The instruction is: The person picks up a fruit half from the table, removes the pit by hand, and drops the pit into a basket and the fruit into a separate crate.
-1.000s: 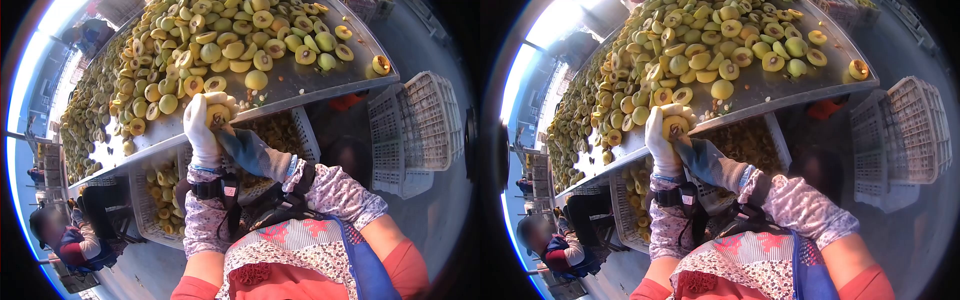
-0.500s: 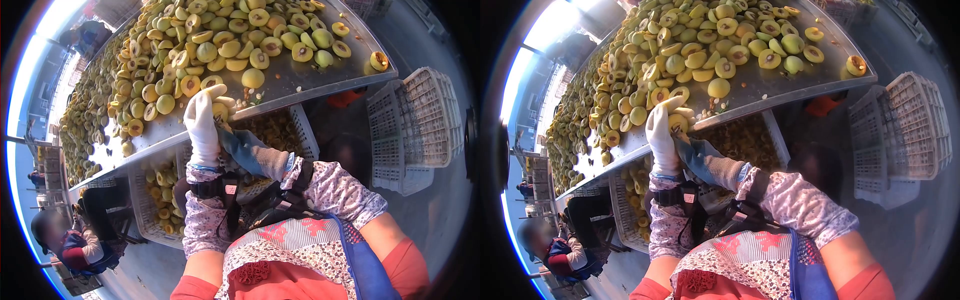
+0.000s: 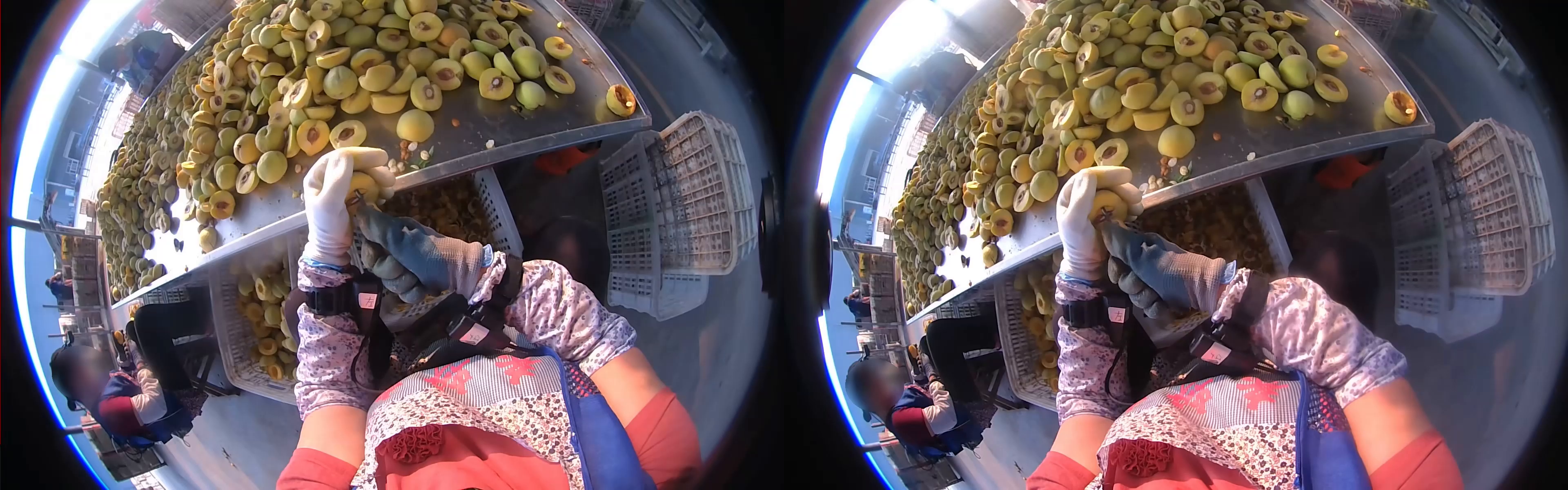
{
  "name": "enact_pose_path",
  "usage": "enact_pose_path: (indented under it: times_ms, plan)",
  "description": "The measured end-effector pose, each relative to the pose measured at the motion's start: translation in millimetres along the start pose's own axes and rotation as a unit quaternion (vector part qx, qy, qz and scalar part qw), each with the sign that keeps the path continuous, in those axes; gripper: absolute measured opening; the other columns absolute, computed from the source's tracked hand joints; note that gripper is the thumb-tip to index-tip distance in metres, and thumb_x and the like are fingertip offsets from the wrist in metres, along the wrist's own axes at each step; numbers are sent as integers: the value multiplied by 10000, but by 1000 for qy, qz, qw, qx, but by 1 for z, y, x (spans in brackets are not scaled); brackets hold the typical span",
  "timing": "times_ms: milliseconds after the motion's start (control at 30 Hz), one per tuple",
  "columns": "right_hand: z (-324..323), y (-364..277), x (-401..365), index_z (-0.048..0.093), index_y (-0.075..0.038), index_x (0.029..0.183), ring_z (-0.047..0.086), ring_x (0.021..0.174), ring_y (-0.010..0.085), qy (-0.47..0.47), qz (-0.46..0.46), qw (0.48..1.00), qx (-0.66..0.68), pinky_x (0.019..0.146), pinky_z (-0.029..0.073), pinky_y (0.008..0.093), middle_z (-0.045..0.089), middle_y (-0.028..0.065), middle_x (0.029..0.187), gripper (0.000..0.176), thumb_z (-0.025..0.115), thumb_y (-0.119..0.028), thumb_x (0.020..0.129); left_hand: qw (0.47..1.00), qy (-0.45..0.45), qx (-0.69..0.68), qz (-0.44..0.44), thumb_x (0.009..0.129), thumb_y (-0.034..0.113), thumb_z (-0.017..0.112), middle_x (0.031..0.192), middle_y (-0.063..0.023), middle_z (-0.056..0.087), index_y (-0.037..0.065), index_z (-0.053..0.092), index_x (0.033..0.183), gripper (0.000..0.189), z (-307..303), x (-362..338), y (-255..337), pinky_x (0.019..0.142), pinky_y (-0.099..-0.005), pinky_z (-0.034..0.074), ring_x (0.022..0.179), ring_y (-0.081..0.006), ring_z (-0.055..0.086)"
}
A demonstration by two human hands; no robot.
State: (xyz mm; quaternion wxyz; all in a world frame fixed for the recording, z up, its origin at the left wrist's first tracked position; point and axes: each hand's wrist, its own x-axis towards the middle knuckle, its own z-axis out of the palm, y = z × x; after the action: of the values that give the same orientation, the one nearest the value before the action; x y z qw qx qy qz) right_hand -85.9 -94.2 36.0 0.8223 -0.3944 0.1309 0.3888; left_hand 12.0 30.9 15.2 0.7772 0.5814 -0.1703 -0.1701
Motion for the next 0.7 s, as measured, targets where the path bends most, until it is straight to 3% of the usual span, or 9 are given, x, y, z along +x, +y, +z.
enact_pose_path:
  times_ms: [133,300,433,467,533,600,700]
  plan:
    - [-3,5,6,449,-145,792,224,417,55,75,-65,990,-104,388,210,261,277,-82,557,572,420,-690,966,996,40,76,-3,1021,261,506,809,-163,712,-73,685,1028,379,10,-1,0,659,-284,550,684,-198,673]
    - [-5,-2,2,456,-154,758,233,405,48,-56,1,998,38,383,205,239,287,-91,549,592,434,-711,956,994,57,25,84,1028,247,496,819,-159,706,-71,661,1060,360,9,-1,-9,654,-280,552,701,-198,668]
    - [-6,-1,4,467,-155,758,228,406,42,-65,-3,998,27,378,186,233,284,-94,546,598,435,-717,956,990,58,25,124,1044,197,444,781,-145,684,-65,620,1043,315,12,-3,-4,636,-277,540,682,-200,651]
    - [-4,-2,2,473,-152,761,226,409,39,-30,-18,999,-27,378,183,231,284,-93,546,605,430,-723,955,990,59,26,125,1044,197,444,781,-145,684,-65,620,1043,315,10,-4,-4,636,-277,540,682,-200,651]
    - [-6,1,3,479,-150,765,223,411,36,4,-32,996,-80,377,180,230,284,-92,546,612,424,-729,954,974,12,146,172,1046,162,425,756,-138,673,-59,605,1018,287,6,-5,-2,622,-273,531,669,-200,646]
    - [-16,7,6,489,-141,750,236,413,36,-107,3,994,37,381,186,225,286,-89,546,627,428,-731,953,987,-4,90,133,1033,181,450,755,-139,676,-61,617,1008,295,7,-7,2,612,-272,527,661,-198,645]
    - [-17,6,5,493,-130,777,243,420,34,-100,-6,995,12,384,199,223,290,-87,552,629,439,-733,948,997,-42,39,53,1010,265,489,774,-145,693,-60,655,1002,365,1,-2,5,608,-277,522,646,-194,646]
